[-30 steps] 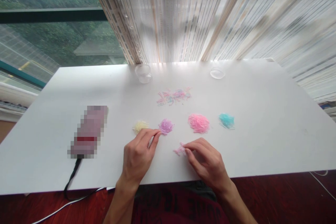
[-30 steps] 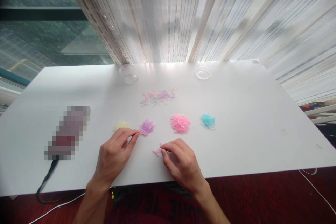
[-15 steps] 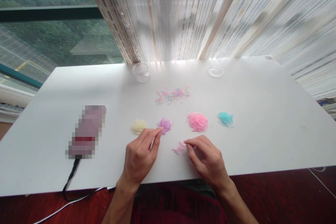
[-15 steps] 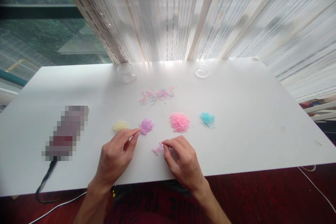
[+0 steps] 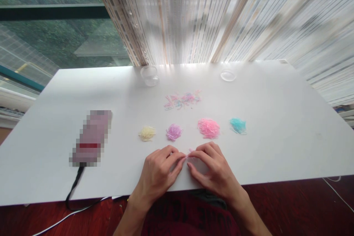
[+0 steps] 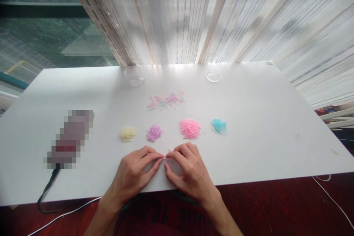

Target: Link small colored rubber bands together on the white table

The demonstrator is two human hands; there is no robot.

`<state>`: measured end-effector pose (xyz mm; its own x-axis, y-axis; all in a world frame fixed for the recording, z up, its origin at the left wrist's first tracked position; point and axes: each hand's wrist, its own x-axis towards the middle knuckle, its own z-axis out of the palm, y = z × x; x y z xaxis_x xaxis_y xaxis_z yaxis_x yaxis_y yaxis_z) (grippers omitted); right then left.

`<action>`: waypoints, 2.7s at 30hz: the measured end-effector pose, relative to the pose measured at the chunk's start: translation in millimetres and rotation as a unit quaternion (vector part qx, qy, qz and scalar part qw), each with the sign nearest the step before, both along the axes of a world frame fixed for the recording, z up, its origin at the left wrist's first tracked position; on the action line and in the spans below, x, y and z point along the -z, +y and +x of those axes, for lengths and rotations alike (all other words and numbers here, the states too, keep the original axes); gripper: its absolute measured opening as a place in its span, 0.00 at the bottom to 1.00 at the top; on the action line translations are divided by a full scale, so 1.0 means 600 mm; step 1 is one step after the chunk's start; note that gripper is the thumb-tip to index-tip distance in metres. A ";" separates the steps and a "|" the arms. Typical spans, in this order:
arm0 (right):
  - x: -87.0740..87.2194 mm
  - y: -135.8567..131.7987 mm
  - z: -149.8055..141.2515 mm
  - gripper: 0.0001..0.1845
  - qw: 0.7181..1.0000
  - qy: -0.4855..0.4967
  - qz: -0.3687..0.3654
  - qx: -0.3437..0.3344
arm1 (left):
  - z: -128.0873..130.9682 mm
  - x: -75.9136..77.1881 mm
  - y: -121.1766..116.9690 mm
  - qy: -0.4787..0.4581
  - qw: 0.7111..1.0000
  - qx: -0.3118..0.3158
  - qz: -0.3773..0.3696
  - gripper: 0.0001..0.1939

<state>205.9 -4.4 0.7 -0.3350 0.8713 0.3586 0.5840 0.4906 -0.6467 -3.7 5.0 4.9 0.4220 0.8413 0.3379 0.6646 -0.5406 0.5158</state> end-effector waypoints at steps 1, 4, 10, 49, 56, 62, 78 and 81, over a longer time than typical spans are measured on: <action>0.001 0.000 0.000 0.10 1.000 -0.003 0.000 0.000 | -0.002 0.000 0.000 -0.012 1.000 0.003 -0.003 0.07; 0.002 -0.001 0.000 0.10 1.000 -0.002 0.003 -0.001 | -0.006 0.000 -0.001 -0.061 0.998 0.017 -0.016 0.07; 0.003 -0.002 0.001 0.08 0.999 0.039 0.020 -0.007 | -0.008 0.000 -0.002 -0.126 0.992 0.028 -0.017 0.06; 0.002 0.002 0.003 0.08 0.994 0.100 0.034 -0.013 | 0.006 0.000 -0.010 -0.228 0.963 -0.010 -0.140 0.05; 0.004 0.002 0.003 0.08 0.995 0.096 0.029 -0.001 | 0.006 -0.002 -0.008 -0.239 0.955 -0.036 -0.171 0.03; 0.003 0.003 0.002 0.07 0.995 0.097 0.025 0.005 | 0.007 -0.003 -0.009 -0.238 0.954 -0.053 -0.173 0.01; -0.001 0.002 0.003 0.07 0.993 0.107 0.031 0.029 | -0.028 -0.035 0.022 -0.113 0.981 -0.146 -0.054 0.04; -0.001 0.003 0.003 0.07 0.993 0.110 0.029 0.030 | -0.039 -0.044 0.041 -0.042 0.986 -0.158 -0.014 0.05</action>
<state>207.6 -2.9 1.4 -0.1921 0.8625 0.4681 0.4611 0.5004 -0.7328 -27.1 29.8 31.2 0.1088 0.9359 0.3350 0.7520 -0.2979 0.5880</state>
